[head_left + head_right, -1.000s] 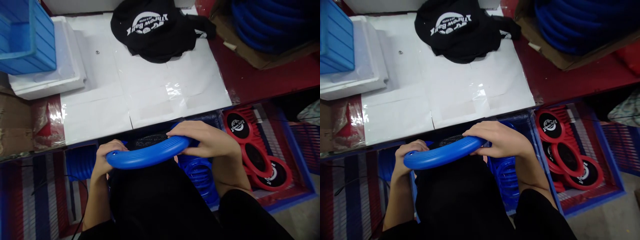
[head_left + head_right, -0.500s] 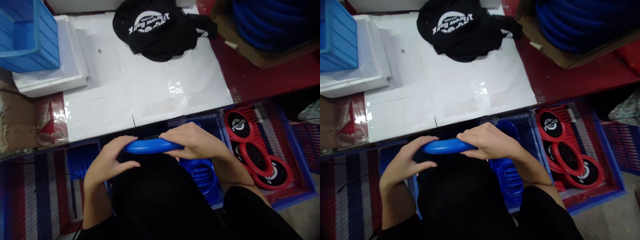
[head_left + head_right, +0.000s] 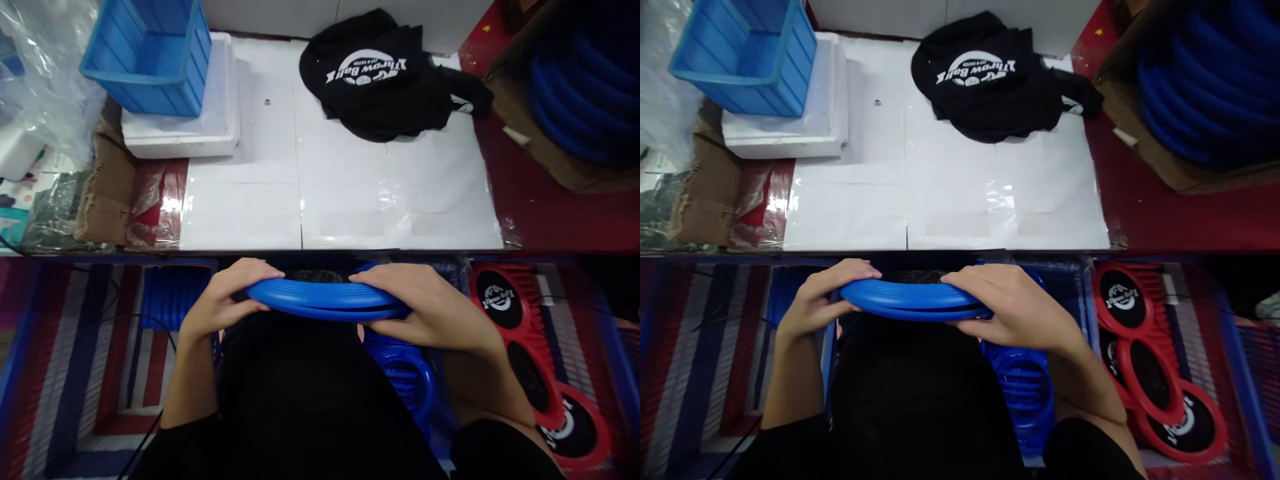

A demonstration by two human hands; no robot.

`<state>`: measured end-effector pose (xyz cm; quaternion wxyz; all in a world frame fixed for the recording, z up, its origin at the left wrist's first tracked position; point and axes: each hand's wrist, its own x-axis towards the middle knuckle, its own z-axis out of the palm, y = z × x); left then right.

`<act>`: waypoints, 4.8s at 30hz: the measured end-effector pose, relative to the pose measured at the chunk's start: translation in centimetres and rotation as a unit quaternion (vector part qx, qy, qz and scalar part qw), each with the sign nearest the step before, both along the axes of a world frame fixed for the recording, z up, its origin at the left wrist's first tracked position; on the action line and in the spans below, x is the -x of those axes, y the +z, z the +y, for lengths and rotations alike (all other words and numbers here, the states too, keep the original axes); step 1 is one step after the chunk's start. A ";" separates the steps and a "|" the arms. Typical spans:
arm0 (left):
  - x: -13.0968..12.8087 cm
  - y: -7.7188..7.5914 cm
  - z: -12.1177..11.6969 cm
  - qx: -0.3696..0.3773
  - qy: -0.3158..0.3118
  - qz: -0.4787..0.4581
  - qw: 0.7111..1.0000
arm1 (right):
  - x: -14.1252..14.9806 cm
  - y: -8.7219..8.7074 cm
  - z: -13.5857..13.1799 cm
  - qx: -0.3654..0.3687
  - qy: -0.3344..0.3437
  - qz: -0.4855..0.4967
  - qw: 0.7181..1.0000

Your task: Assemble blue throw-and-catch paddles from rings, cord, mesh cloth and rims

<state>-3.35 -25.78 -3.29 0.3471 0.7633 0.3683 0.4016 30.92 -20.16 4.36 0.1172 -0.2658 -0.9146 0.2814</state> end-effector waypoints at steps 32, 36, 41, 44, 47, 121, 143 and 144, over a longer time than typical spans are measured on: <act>-4.7 2.5 -2.4 -0.052 0.029 0.029 0.998 | 5.1 3.1 -2.8 -0.043 0.038 -0.140 0.989; -4.6 1.8 -2.2 -0.052 0.027 0.040 0.997 | 4.5 1.7 -3.4 -0.099 0.030 -0.133 0.986; -5.1 1.7 -2.0 -0.056 0.029 0.036 0.997 | 3.5 1.0 -3.3 -0.183 0.025 -0.093 0.978; -5.6 1.7 -2.0 -0.041 0.022 0.032 0.998 | 3.2 1.1 -3.3 -0.178 0.017 -0.115 0.977; -6.0 1.6 -2.2 -0.037 0.023 0.040 0.998 | 3.1 1.0 -3.4 -0.171 0.018 -0.140 0.975; -4.8 4.1 -1.1 -0.036 -0.032 -0.044 0.998 | 3.1 7.3 -3.4 0.014 0.038 -0.109 0.993; -6.4 4.2 -2.7 0.020 0.050 -0.032 0.998 | 3.2 7.3 -2.5 0.226 -0.061 -0.105 0.966; -6.6 4.1 -2.7 0.030 0.049 -0.036 0.998 | 3.1 7.2 -2.4 0.242 -0.066 -0.106 0.962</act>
